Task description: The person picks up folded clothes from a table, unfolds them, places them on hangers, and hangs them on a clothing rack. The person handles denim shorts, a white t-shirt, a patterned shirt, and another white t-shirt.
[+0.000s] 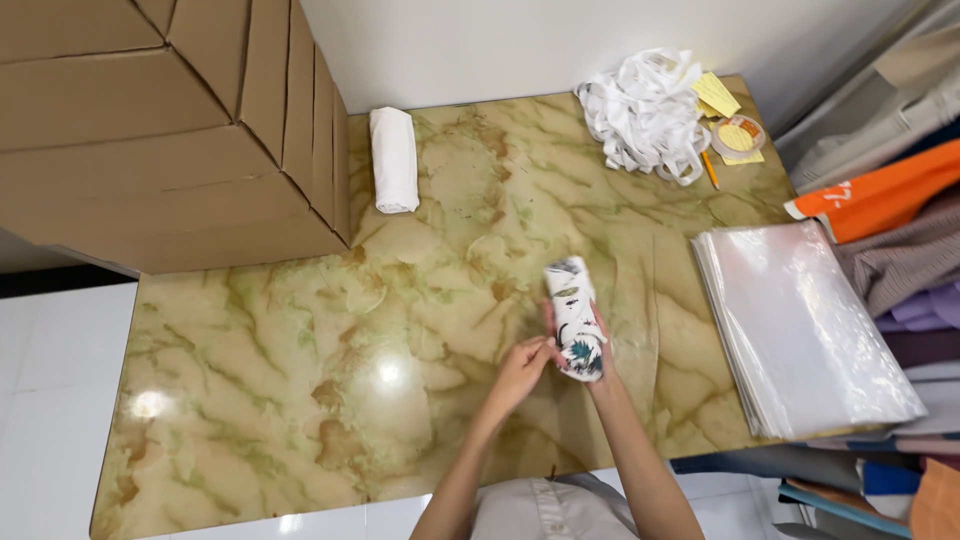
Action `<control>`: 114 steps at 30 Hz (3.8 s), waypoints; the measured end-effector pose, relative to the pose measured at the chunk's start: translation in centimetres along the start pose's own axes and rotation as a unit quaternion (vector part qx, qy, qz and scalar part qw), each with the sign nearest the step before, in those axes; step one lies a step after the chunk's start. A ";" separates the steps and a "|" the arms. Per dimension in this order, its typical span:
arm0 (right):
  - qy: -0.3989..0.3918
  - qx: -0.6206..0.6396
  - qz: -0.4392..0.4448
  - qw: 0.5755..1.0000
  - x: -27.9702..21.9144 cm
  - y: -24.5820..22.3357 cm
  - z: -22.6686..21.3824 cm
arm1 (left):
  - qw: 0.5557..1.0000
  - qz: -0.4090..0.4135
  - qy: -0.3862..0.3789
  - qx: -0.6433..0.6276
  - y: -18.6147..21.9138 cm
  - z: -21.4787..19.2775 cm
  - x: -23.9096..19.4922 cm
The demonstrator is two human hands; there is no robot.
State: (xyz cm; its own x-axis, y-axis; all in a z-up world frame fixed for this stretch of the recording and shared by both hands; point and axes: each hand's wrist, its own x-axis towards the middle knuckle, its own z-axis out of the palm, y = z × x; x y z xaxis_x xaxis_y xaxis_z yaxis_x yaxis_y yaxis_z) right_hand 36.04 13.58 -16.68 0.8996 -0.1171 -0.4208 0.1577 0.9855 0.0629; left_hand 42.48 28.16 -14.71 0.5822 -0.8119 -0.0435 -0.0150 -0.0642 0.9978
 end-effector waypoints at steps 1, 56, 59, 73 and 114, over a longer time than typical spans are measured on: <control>-0.003 0.002 -0.002 1.000 -0.7 -0.6 -0.9 | 1.000 0.002 -0.003 0.003 1.3 -0.6 -0.9; 0.193 -0.166 -0.360 0.898 -43.5 -5.4 -6.3 | 0.967 -0.061 0.166 -0.185 19.8 15.5 -17.1; 0.169 -0.161 -0.355 0.905 -43.5 -3.5 -4.1 | 0.978 -0.054 0.085 -0.185 20.3 17.2 -18.2; 0.125 -0.176 -0.314 0.925 -43.6 0.7 0.8 | 0.963 0.166 -0.144 0.156 18.8 22.9 -19.6; 0.180 -0.666 -0.382 0.615 -41.2 1.8 -0.8 | 0.998 0.044 -0.044 -0.030 17.5 23.0 -17.2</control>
State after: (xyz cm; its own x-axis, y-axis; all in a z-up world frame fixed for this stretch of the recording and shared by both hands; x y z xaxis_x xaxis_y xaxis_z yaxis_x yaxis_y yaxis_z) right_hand -1.03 20.27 0.01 0.5839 -0.8099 -0.0553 -0.2105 -0.0852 -0.9739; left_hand 13.51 27.68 2.35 0.5076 -0.8605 0.0434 -0.0131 0.0426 0.9990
